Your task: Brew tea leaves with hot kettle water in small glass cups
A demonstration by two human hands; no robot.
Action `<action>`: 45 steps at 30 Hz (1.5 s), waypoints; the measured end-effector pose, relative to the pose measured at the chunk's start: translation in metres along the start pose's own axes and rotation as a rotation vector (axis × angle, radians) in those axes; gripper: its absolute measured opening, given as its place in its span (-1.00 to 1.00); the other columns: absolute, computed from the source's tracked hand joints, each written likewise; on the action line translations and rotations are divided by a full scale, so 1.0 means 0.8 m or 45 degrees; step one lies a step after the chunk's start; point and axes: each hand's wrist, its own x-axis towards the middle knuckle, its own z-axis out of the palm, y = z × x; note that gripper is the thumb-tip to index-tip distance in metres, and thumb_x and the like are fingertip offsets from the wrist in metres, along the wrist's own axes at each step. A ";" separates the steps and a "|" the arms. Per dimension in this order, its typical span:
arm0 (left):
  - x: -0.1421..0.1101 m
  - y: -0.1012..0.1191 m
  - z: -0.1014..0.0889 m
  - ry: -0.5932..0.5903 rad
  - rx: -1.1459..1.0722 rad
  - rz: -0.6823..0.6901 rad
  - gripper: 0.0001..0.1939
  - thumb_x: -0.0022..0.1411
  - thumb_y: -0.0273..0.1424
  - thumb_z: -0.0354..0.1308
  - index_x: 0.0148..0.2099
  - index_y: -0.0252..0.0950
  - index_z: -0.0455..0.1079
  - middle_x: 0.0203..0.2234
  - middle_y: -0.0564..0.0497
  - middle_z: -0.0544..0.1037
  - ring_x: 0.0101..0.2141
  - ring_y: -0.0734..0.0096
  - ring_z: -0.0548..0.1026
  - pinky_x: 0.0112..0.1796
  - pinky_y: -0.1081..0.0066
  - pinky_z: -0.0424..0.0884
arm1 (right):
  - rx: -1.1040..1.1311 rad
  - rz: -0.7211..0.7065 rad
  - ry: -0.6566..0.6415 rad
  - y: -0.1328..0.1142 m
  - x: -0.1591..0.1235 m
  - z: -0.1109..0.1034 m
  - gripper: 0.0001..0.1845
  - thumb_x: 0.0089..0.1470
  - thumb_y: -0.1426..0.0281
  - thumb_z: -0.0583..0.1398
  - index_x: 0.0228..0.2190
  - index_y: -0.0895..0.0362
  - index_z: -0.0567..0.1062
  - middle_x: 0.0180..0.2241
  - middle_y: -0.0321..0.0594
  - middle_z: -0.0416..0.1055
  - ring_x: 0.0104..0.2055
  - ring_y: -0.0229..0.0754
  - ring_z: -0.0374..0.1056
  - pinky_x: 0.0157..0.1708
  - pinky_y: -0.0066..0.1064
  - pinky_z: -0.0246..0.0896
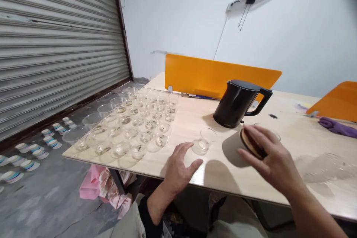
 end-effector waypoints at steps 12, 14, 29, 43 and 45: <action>0.007 -0.016 0.007 -0.017 0.186 -0.022 -0.71 0.29 -0.36 0.25 0.06 -0.13 0.49 -0.09 -0.06 0.58 -0.03 0.12 0.54 -0.01 0.04 0.60 | 0.125 0.037 -0.129 0.085 0.176 0.180 -0.30 0.13 0.04 0.26 0.20 0.14 0.48 0.17 0.10 0.38 0.20 0.21 0.30 0.21 0.01 0.22; 0.007 -0.015 0.005 -0.022 0.186 -0.022 -0.71 0.29 -0.36 0.25 0.07 -0.12 0.49 -0.09 -0.06 0.58 -0.03 0.10 0.54 -0.02 0.03 0.60 | 0.133 0.037 -0.211 0.092 0.180 0.213 -0.28 0.14 0.02 0.25 0.20 0.18 0.47 0.17 0.13 0.38 0.19 0.21 0.30 0.21 0.00 0.21; 0.008 -0.012 0.007 -0.120 0.350 -0.049 -0.69 0.30 -0.40 0.27 0.08 -0.20 0.45 -0.02 -0.10 0.59 0.00 0.03 0.51 0.03 -0.02 0.52 | 0.048 -0.067 -0.384 0.088 0.192 0.248 -0.30 0.15 0.07 0.27 0.24 0.11 0.44 0.21 0.04 0.39 0.19 0.22 0.26 0.22 0.01 0.20; 0.005 -0.018 0.007 -0.099 0.324 -0.024 -0.73 0.35 -0.39 0.20 0.08 -0.19 0.46 -0.04 -0.09 0.58 -0.02 0.12 0.54 -0.02 0.05 0.60 | -0.079 0.085 -0.129 0.077 0.182 0.202 -0.23 0.24 -0.07 0.15 0.33 0.07 0.33 0.37 0.03 0.22 0.35 0.26 0.12 0.26 0.07 0.14; 0.004 -0.019 0.008 -0.075 0.324 0.002 -0.74 0.36 -0.37 0.19 0.08 -0.17 0.47 -0.06 -0.09 0.58 -0.04 0.13 0.55 -0.04 0.07 0.61 | -0.074 0.143 0.143 0.087 0.186 0.164 -0.30 0.30 0.00 0.09 0.33 0.07 0.32 0.35 0.05 0.23 0.36 0.20 0.11 0.30 0.08 0.06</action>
